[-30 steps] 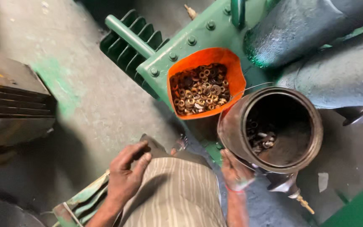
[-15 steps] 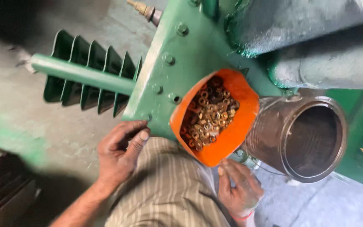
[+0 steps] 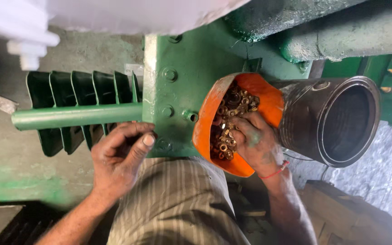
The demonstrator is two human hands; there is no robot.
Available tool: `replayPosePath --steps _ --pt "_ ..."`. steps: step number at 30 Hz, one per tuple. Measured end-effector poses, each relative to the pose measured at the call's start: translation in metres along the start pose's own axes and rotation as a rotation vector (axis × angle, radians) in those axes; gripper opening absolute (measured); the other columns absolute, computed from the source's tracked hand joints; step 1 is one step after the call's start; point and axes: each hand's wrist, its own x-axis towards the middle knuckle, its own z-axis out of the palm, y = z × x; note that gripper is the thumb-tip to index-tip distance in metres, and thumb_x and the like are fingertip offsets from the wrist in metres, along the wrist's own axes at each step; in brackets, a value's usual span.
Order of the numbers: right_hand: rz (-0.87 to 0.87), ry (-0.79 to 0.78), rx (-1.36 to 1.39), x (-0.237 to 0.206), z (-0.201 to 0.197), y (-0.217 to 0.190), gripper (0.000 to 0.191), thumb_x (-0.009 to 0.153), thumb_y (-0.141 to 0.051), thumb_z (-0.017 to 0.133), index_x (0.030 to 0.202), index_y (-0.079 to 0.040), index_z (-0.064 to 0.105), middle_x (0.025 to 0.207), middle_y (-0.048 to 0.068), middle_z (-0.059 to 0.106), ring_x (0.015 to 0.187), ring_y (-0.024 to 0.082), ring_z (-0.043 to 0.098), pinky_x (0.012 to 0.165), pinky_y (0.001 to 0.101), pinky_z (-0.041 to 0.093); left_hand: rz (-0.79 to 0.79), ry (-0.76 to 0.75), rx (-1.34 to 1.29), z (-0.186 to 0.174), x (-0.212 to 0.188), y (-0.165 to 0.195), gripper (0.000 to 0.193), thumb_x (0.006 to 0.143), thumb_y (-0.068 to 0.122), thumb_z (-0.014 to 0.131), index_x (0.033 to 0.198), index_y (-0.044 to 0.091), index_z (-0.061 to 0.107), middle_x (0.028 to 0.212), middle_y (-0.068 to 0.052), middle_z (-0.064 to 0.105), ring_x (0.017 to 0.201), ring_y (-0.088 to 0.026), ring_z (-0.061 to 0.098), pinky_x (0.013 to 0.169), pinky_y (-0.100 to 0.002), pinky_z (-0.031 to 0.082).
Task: The person uses a wrench to loosen a bolt on a metal frame, then uses pliers to adjust wires and components inside an electrical enclosure. They select nuts and washers from a container and place them into the enclosure.
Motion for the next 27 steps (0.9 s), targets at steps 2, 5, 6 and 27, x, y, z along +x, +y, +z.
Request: replayPosePath --steps 2,5,6,27 --pt "0.006 0.002 0.033 -0.001 0.000 0.002 0.019 0.087 -0.010 0.075 0.106 -0.008 0.071 0.101 0.009 0.067 0.086 0.031 0.070 0.072 0.0413 0.058 0.039 -0.014 -0.008 0.004 0.000 -0.003 0.020 0.099 0.007 0.071 0.117 -0.003 0.070 0.109 -0.005 0.068 0.096 -0.008 0.062 0.086 -0.021 0.051" --pt "0.026 0.010 0.049 -0.003 -0.002 0.001 0.019 0.090 -0.009 0.076 0.109 -0.008 0.072 0.104 0.008 0.067 0.089 0.031 0.070 0.074 0.0414 0.059 0.033 -0.029 0.004 0.009 0.001 -0.007 0.019 0.100 0.007 0.071 0.117 -0.003 0.070 0.108 -0.005 0.069 0.096 -0.009 0.064 0.085 -0.022 0.053" --pt "0.030 0.014 0.050 -0.003 -0.003 0.000 0.019 0.091 -0.009 0.076 0.110 -0.009 0.072 0.106 0.008 0.067 0.090 0.031 0.069 0.074 0.0416 0.059 0.023 -0.031 0.013 0.012 0.002 -0.007 0.019 0.101 0.007 0.071 0.117 -0.002 0.070 0.106 -0.005 0.069 0.094 -0.009 0.064 0.082 -0.021 0.053" --pt "0.284 0.113 0.112 -0.054 -0.029 -0.017 0.036 0.080 0.001 0.076 0.116 -0.001 0.073 0.093 0.010 0.073 0.077 0.016 0.072 0.068 0.0285 0.058 -0.073 -0.320 0.031 0.057 -0.018 0.032 0.025 0.096 0.010 0.075 0.117 -0.003 0.073 0.097 -0.007 0.072 0.086 -0.011 0.066 0.078 -0.024 0.055"
